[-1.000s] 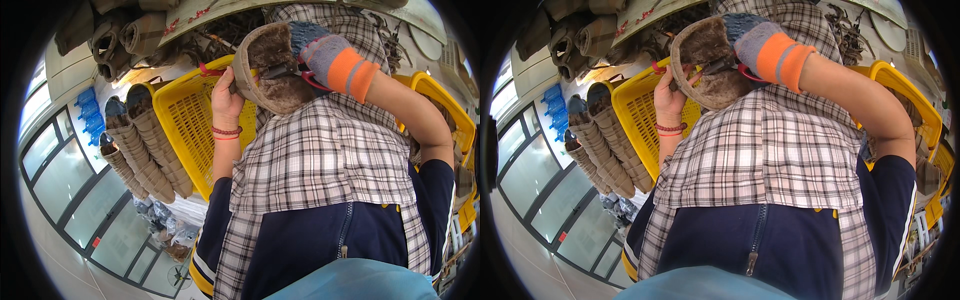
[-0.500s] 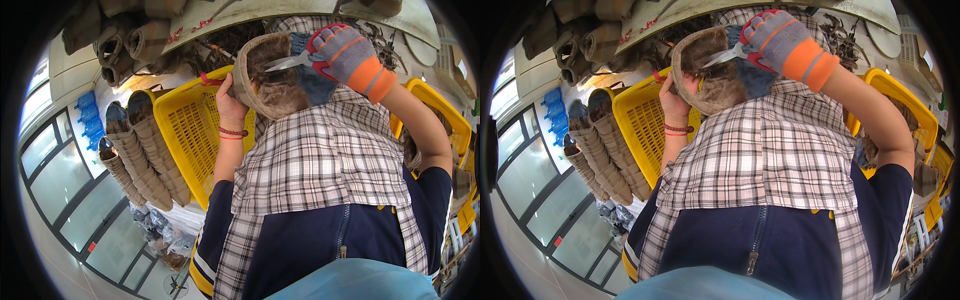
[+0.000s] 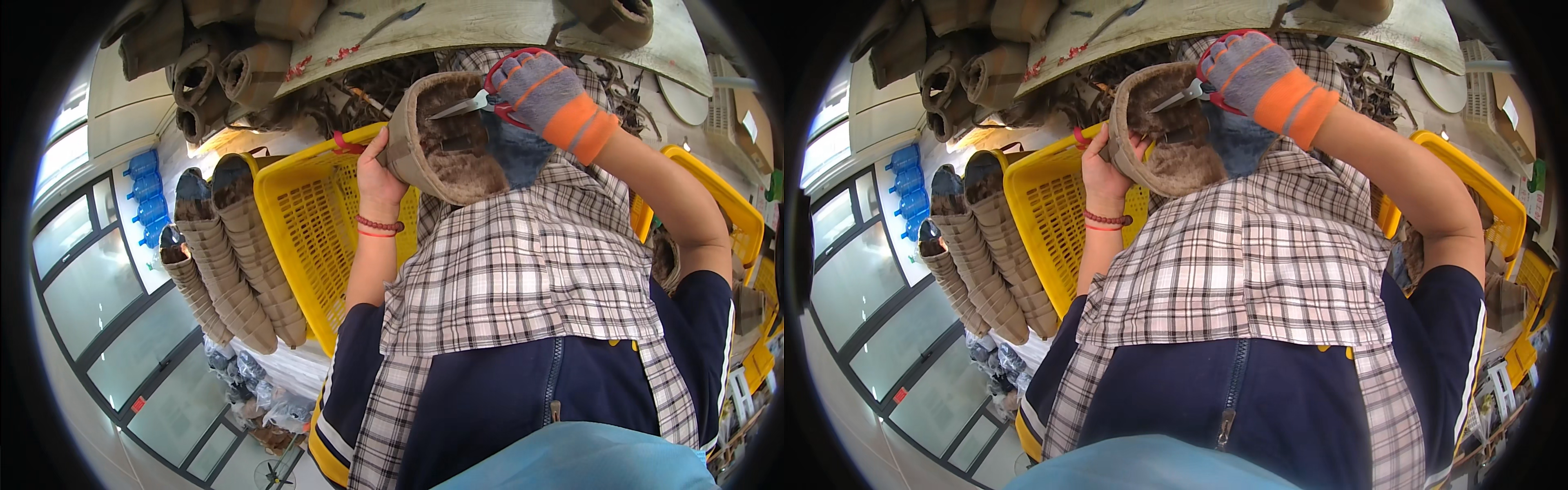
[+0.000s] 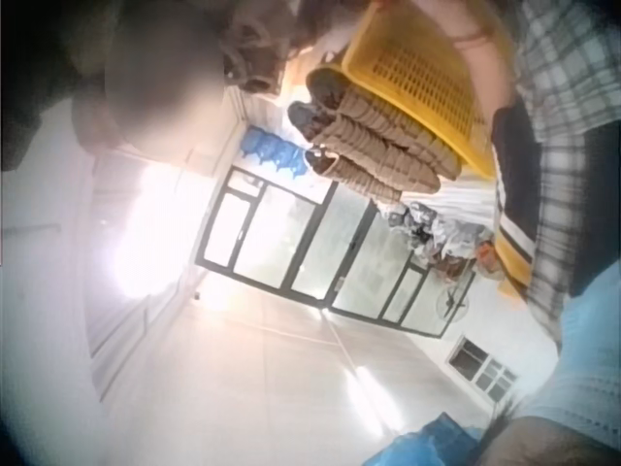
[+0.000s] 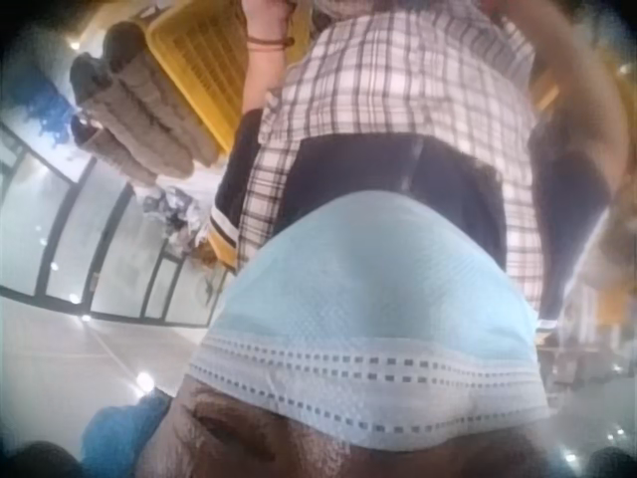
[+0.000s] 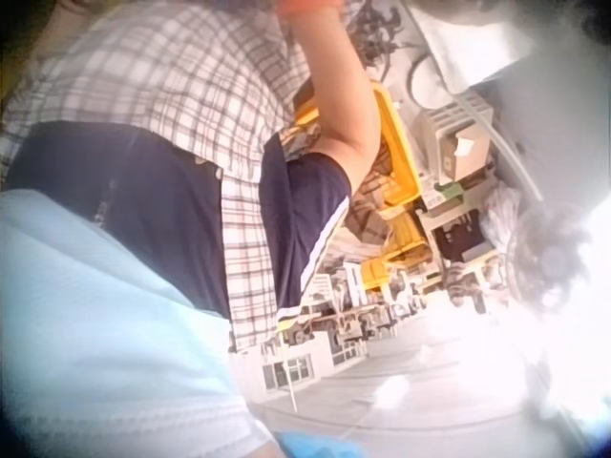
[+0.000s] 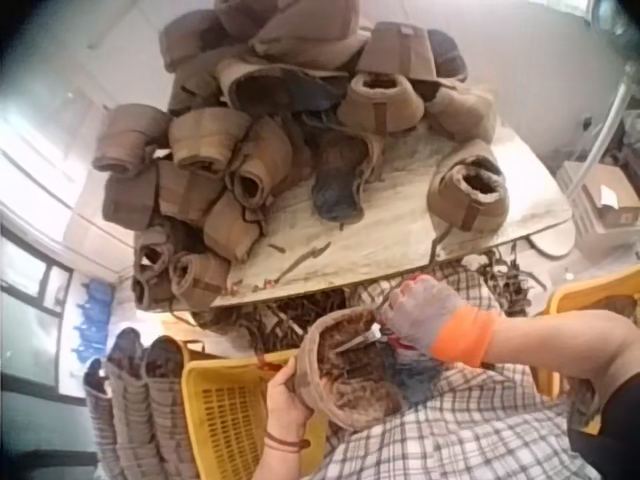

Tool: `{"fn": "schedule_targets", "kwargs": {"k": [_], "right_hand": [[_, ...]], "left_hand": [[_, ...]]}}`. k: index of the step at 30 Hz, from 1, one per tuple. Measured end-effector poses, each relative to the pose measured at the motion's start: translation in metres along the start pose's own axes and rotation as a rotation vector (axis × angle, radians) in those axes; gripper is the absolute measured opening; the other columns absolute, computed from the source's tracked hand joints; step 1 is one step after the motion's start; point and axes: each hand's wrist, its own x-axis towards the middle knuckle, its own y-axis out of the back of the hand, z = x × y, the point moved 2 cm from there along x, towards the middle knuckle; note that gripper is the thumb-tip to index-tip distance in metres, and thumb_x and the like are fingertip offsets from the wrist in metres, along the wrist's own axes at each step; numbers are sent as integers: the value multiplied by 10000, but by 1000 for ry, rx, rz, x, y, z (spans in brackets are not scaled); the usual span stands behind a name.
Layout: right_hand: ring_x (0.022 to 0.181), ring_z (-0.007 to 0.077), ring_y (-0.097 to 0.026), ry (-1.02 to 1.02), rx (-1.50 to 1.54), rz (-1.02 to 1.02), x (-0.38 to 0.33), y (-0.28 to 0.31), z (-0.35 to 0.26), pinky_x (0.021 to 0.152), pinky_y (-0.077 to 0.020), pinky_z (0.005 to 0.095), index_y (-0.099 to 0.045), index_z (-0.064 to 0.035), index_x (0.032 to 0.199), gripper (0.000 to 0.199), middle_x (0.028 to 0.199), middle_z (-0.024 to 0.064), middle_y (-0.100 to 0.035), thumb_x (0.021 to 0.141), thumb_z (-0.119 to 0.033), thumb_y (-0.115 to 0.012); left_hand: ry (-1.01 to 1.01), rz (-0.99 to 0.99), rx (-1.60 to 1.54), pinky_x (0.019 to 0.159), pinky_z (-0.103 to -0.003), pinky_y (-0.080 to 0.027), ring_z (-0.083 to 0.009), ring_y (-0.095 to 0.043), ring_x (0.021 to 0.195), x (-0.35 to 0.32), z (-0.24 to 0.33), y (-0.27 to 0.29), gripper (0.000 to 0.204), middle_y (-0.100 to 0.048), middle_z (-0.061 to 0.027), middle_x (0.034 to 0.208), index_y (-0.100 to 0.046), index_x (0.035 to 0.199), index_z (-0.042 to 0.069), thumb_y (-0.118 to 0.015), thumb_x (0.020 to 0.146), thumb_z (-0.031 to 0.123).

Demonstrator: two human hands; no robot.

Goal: The person trims the edges of shoe uppers using a handheld rotary tool and scissors. They repeatedly pick up shoe parts from a pile, trim the edges, and place them into a yellow basket.

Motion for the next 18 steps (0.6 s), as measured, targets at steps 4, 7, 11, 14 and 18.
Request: {"fn": "schedule_targets", "kwargs": {"k": [4,7,11,14,18], "right_hand": [[847,214,-625,-26,11,17,-4,1,0,719,-491,331,-637,-110,945,274,912,59,-640,776,-323,-666],[889,214,-616,-80,114,29,-15,9,7,743,-486,324,-634,-105,939,288,922,61,-640,745,-308,-698],[888,238,-600,-201,325,7,-36,13,17,768,-476,340,-629,-95,914,343,922,80,-630,693,-335,-736],[855,261,-588,-325,359,131,-61,11,20,768,-470,367,-618,-96,902,340,900,88,-617,684,-327,-739],[846,287,-601,-579,542,326,-115,-13,24,744,-476,383,-606,-112,911,349,878,97,-624,680,-332,-746]], "left_hand": [[13,-18,-5,1012,-499,-379,-282,-564,984,3,1,9,318,-618,-154,1064,-572,1139,13,-470,941,238],[5,-15,1,989,-502,-401,-278,-578,953,-3,3,3,310,-626,-151,1046,-575,1134,15,-475,941,238],[-2,-44,25,975,-511,-411,-290,-590,974,-5,5,2,310,-629,-141,1076,-570,1153,21,-481,943,231],[-49,33,58,985,-494,-409,-310,-576,1050,-9,7,-3,330,-611,-138,1157,-551,1193,16,-476,945,220],[-361,-153,359,1077,-427,-325,-287,-458,1245,-53,43,-48,451,-488,-154,1345,-475,1287,-41,-492,905,198]]}}
